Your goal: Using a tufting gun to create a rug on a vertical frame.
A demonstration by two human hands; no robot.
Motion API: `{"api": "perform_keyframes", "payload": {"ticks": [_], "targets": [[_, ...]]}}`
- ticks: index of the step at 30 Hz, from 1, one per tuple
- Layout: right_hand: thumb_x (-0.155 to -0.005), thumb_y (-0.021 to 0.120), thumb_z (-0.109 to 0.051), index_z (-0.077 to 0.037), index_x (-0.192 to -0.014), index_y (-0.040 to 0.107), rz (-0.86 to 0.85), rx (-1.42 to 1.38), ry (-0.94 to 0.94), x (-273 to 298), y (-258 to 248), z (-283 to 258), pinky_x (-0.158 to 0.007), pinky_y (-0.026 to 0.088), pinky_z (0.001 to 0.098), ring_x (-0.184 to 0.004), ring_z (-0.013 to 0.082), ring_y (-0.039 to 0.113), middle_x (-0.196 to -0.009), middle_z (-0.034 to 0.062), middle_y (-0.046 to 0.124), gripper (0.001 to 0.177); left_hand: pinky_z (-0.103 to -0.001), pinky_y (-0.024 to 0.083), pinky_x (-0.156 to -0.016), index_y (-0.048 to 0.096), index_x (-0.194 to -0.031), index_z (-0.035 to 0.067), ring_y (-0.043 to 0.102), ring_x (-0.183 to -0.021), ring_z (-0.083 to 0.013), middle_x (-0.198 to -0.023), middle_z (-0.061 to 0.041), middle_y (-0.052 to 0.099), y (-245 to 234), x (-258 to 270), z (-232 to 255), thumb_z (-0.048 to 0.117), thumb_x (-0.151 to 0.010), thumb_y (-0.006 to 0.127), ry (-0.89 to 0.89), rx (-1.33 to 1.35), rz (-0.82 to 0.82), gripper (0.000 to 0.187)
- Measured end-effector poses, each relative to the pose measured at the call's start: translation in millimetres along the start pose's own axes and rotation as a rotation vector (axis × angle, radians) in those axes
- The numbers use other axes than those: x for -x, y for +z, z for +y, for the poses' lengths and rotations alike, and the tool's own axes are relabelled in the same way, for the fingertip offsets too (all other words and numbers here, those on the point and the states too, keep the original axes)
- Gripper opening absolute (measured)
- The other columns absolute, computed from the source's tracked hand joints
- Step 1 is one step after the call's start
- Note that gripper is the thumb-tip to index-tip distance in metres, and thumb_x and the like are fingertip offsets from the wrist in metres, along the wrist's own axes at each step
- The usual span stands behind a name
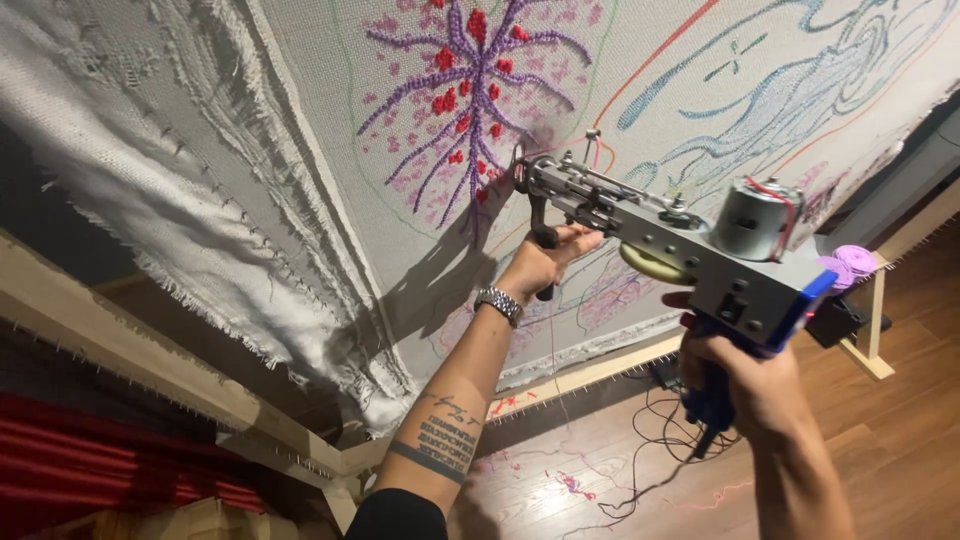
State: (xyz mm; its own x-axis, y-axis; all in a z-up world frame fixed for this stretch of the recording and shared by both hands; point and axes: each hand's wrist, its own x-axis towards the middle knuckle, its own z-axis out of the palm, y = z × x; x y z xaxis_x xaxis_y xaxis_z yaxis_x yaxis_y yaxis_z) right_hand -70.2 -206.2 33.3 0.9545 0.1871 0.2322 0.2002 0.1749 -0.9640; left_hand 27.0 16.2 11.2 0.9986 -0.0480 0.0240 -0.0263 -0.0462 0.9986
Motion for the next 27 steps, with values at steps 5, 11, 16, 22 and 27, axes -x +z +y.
{"api": "perform_keyframes", "payload": {"ticks": [5,11,16,22,27], "targets": [[-0.067,0.055,0.001,0.005,-0.096,0.055,0.029,-0.12,0.04,19,-44,12,-0.039,0.037,0.0263,-0.044,0.0147,0.045,-0.062,0.0082,0.052,0.029,-0.018,0.023,-0.039,0.069,-0.1,0.007,0.029,-0.043,-0.0037,-0.085,0.001,0.068,20,18,-1,0.026,-0.082,0.06,0.038,0.093,-0.094,0.028],[-0.067,0.051,0.001,0.009,-0.109,0.058,0.067,-0.078,0.028,39,-45,-7,-0.041,0.036,0.0264,-0.044,0.016,0.043,-0.065,0.0111,0.054,0.043,-0.019,0.028,-0.041,0.071,-0.095,0.008,0.032,-0.044,-0.0054,-0.085,0.003,0.067,37,27,5,0.028,-0.08,0.062,0.048,0.019,-0.087,0.027],[-0.067,0.054,0.0,0.007,-0.099,0.058,0.082,-0.119,0.004,33,-73,5,-0.04,0.038,0.0271,-0.045,0.0153,0.045,-0.077,0.0127,0.06,0.033,-0.019,0.039,-0.05,0.071,-0.097,0.014,0.048,-0.059,-0.0071,-0.095,0.001,0.07,44,21,18,0.03,-0.076,0.064,0.111,-0.11,0.0,0.027],[-0.069,0.056,-0.001,-0.002,-0.086,0.055,-0.048,-0.215,-0.111,17,-99,19,-0.044,0.042,0.0254,-0.048,0.0144,0.05,-0.071,0.0101,0.058,0.017,-0.018,0.04,-0.047,0.066,-0.107,0.018,0.05,-0.047,-0.0051,-0.095,0.0,0.072,44,23,34,0.044,-0.075,0.056,0.151,-0.391,0.065,0.043],[-0.07,0.056,0.001,0.002,-0.086,0.057,0.018,-0.282,-0.091,7,-140,46,-0.049,0.043,0.0312,-0.052,0.0157,0.047,-0.074,0.0115,0.057,0.016,-0.022,0.045,-0.047,0.059,-0.072,0.008,0.054,-0.055,-0.0123,-0.066,-0.005,0.06,18,13,10,0.061,-0.075,0.049,0.75,-0.496,0.653,0.054]]}}
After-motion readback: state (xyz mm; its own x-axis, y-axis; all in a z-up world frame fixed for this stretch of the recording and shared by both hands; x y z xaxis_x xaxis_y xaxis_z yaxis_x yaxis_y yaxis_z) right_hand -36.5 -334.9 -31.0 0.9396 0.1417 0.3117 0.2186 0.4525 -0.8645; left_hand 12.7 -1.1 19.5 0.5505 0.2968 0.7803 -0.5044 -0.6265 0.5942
